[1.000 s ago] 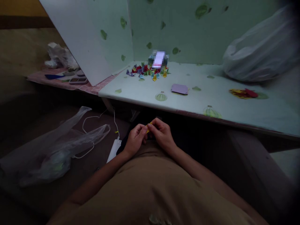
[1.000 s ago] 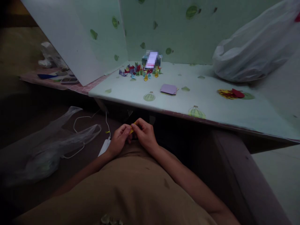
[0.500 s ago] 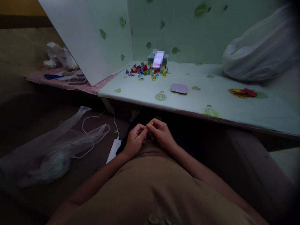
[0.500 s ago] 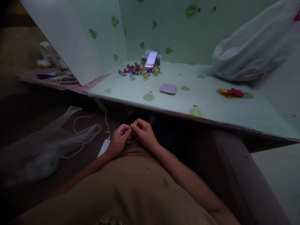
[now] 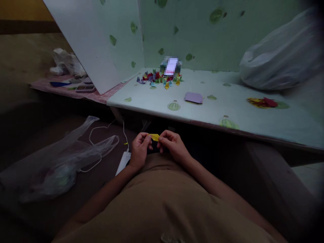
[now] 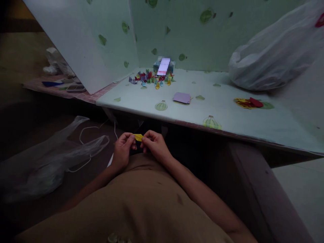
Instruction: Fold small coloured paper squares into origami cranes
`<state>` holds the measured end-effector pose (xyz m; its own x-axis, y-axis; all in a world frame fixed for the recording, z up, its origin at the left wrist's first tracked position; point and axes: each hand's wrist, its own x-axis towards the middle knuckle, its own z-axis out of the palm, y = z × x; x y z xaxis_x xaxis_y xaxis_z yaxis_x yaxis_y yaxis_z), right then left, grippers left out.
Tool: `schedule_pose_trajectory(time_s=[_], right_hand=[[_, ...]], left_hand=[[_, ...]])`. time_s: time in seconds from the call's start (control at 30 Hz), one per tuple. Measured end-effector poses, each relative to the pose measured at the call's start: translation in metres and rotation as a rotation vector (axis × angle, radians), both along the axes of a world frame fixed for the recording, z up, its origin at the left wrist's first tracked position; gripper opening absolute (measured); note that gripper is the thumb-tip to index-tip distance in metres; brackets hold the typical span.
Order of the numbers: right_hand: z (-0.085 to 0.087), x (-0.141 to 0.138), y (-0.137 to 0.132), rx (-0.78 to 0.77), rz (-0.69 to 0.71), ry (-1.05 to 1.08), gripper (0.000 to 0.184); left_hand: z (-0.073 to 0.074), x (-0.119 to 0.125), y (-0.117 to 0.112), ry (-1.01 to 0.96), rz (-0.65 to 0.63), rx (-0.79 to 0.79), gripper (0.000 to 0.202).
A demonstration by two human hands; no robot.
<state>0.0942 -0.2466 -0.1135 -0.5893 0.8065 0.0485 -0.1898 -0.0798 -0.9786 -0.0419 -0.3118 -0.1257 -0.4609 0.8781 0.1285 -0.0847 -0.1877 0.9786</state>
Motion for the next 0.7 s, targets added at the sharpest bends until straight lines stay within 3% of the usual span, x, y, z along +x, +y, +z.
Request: schedule_pose_trajectory(time_s=[0.2, 0.4, 0.53, 0.7], right_hand=[[0.0005, 0.0003, -0.0001, 0.030, -0.008, -0.012, 0.025], [0.0019, 0.0001, -0.0008, 0.042, 0.116, -0.082, 0.027], [0.0004, 0.0014, 0.0017, 0.088, 0.038, -0.065, 0.030], [-0.0008, 0.0018, 0.0030, -0.020, 0.026, -0.010, 0.029]], left_hand=[[0.0011, -0.0001, 0.0005, -0.030, -0.062, -0.034, 0.023], [0.0043, -0.0024, -0.0009, 0.008, -0.043, -0.060, 0.020], [0.0079, -0.0040, -0.0025, 0.034, -0.122, -0.094, 0.019], [0.0093, -0.0033, -0.0041, 0.046, -0.216, -0.124, 0.019]])
